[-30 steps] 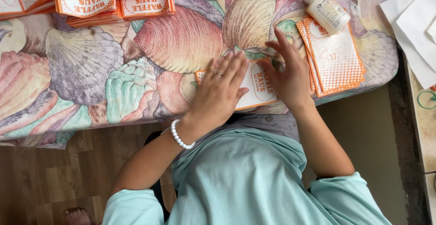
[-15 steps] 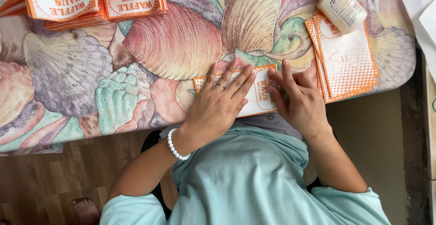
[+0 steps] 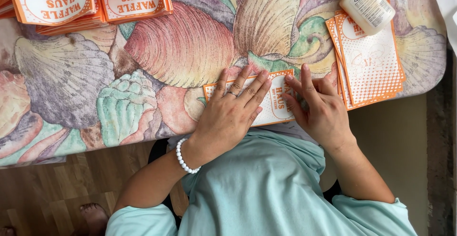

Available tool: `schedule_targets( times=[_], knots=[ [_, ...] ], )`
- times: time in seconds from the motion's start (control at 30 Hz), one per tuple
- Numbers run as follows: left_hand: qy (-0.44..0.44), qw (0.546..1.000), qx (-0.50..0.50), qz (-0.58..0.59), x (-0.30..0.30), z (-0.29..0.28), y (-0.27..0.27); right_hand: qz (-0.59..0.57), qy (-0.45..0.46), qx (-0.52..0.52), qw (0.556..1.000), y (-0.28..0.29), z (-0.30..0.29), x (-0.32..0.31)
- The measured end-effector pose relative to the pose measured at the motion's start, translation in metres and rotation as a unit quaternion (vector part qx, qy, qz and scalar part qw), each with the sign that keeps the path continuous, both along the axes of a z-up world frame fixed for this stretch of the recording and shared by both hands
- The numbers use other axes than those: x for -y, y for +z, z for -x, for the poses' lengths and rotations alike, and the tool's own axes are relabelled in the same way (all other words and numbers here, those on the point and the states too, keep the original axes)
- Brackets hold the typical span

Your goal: The person applies glue to paper sleeves and folds them by hand at a table.

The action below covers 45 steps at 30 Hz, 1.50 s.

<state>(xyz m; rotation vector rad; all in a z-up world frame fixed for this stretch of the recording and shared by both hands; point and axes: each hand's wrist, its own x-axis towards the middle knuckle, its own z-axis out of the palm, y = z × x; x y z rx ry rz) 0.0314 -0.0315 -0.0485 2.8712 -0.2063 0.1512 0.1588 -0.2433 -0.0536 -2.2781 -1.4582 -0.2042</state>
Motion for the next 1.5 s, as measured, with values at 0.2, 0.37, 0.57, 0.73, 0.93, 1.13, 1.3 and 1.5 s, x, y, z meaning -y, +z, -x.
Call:
schedule_targets(
  times=[0.2,0.37,0.57,0.73,0.93,1.13,1.3,1.5],
  knots=[
    [-0.001,1.0,-0.005,-0.001,0.0,0.0,0.0,0.021,0.022,0.037,0.999,0.004,0.003,-0.011],
    [0.003,1.0,0.001,-0.008,-0.001,0.0,0.001,0.076,0.018,0.024,0.997,-0.001,-0.005,-0.012],
    [0.002,1.0,-0.019,-0.004,-0.001,0.0,0.002,0.072,0.02,0.05,0.996,0.004,-0.02,0.0],
    [0.002,1.0,-0.014,0.005,-0.001,0.0,0.002,0.091,-0.014,0.062,0.994,0.003,-0.027,0.011],
    [-0.003,1.0,-0.001,0.013,0.0,0.0,0.002,0.037,-0.01,0.005,0.999,0.008,-0.017,0.01],
    [0.004,1.0,0.006,0.027,0.005,0.004,0.007,-0.103,-0.138,-0.293,0.94,0.02,0.031,0.036],
    [0.052,0.995,0.04,0.079,0.034,0.014,0.012,-0.037,-0.155,-0.602,0.783,-0.044,0.07,0.052],
    [0.035,0.963,0.061,0.259,0.054,0.023,0.027,-0.316,-0.181,-0.642,0.674,-0.031,0.064,0.051]
  ],
)
